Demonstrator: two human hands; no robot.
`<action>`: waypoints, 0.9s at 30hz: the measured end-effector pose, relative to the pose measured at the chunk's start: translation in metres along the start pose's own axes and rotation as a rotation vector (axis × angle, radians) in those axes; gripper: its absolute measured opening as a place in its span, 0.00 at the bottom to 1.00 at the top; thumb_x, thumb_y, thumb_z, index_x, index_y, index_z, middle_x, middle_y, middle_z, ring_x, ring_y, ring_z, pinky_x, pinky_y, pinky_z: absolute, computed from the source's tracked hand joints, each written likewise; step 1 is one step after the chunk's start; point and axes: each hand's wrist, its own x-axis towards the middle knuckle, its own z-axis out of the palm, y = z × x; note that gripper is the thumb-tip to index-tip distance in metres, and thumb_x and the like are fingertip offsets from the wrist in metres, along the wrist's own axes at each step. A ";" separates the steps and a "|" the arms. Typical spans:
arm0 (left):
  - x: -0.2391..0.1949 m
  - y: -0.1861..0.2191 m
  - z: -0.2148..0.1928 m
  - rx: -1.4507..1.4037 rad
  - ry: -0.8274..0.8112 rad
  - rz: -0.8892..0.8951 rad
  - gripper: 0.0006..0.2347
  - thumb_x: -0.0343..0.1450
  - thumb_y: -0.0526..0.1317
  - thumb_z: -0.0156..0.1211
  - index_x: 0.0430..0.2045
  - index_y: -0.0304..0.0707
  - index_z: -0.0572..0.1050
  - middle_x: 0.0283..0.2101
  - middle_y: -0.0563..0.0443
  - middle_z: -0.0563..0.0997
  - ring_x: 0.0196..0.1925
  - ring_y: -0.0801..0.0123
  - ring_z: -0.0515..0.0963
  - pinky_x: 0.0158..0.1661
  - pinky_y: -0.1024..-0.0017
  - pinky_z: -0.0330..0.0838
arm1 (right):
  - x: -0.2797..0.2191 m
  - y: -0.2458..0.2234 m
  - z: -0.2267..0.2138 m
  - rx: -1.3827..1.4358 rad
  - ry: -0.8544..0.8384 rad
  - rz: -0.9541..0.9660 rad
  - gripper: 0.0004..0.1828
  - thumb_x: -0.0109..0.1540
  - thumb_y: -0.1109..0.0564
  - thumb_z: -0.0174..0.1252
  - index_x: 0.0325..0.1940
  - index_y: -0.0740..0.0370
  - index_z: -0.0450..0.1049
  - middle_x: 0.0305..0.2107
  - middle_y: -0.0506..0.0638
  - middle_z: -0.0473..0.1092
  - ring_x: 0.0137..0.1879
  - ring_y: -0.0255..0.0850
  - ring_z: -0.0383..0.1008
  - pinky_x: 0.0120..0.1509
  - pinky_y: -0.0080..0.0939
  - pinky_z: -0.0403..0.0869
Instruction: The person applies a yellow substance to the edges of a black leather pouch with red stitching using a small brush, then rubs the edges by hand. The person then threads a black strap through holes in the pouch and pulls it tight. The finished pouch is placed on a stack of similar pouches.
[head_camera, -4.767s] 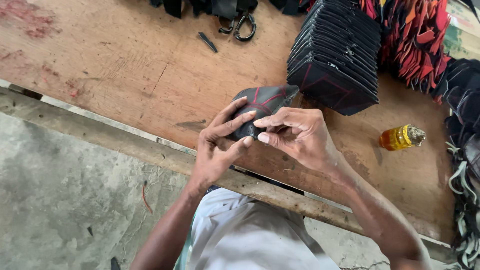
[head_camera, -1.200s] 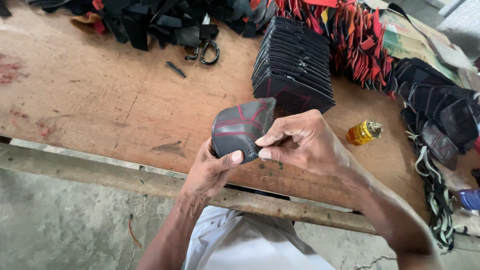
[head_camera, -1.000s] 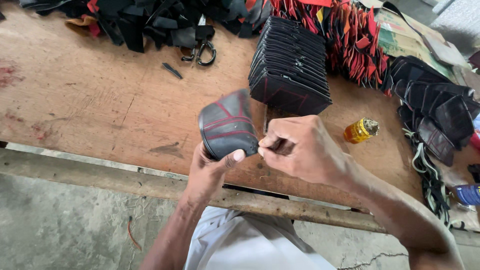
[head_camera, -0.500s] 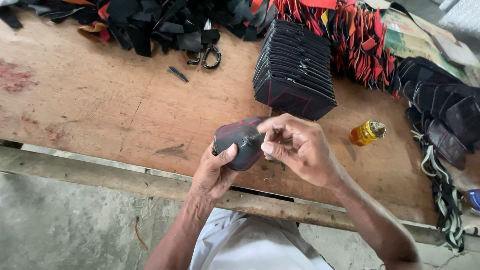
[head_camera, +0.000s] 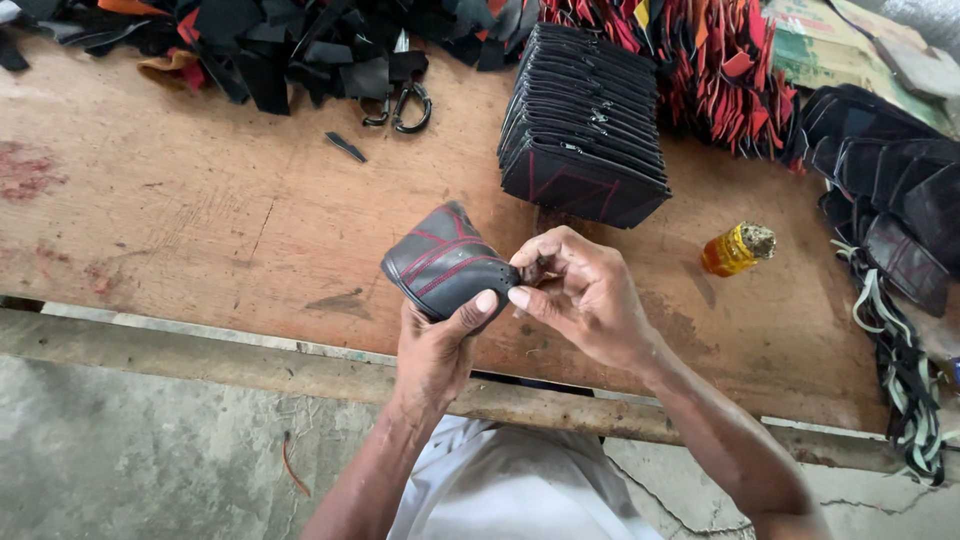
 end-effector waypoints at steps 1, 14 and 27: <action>0.000 -0.002 0.000 0.029 0.017 0.019 0.14 0.67 0.24 0.68 0.45 0.30 0.78 0.45 0.45 0.84 0.47 0.66 0.83 0.52 0.68 0.76 | -0.001 0.005 0.001 0.012 0.007 -0.013 0.11 0.66 0.69 0.61 0.51 0.68 0.68 0.41 0.49 0.71 0.45 0.30 0.73 0.48 0.32 0.77; 0.008 0.016 0.000 -0.256 0.145 -0.192 0.19 0.76 0.44 0.54 0.56 0.27 0.70 0.52 0.43 0.81 0.53 0.63 0.81 0.55 0.65 0.75 | 0.015 0.011 -0.011 0.489 -0.040 0.048 0.20 0.71 0.50 0.50 0.60 0.69 0.66 0.43 0.52 0.71 0.43 0.34 0.78 0.44 0.40 0.83; 0.015 0.022 0.010 -0.114 -0.223 -0.103 0.19 0.72 0.34 0.63 0.56 0.32 0.66 0.61 0.32 0.76 0.62 0.52 0.78 0.63 0.61 0.71 | 0.028 -0.013 -0.036 -0.180 0.282 -0.028 0.23 0.73 0.47 0.50 0.66 0.63 0.64 0.35 0.49 0.71 0.33 0.29 0.72 0.35 0.29 0.74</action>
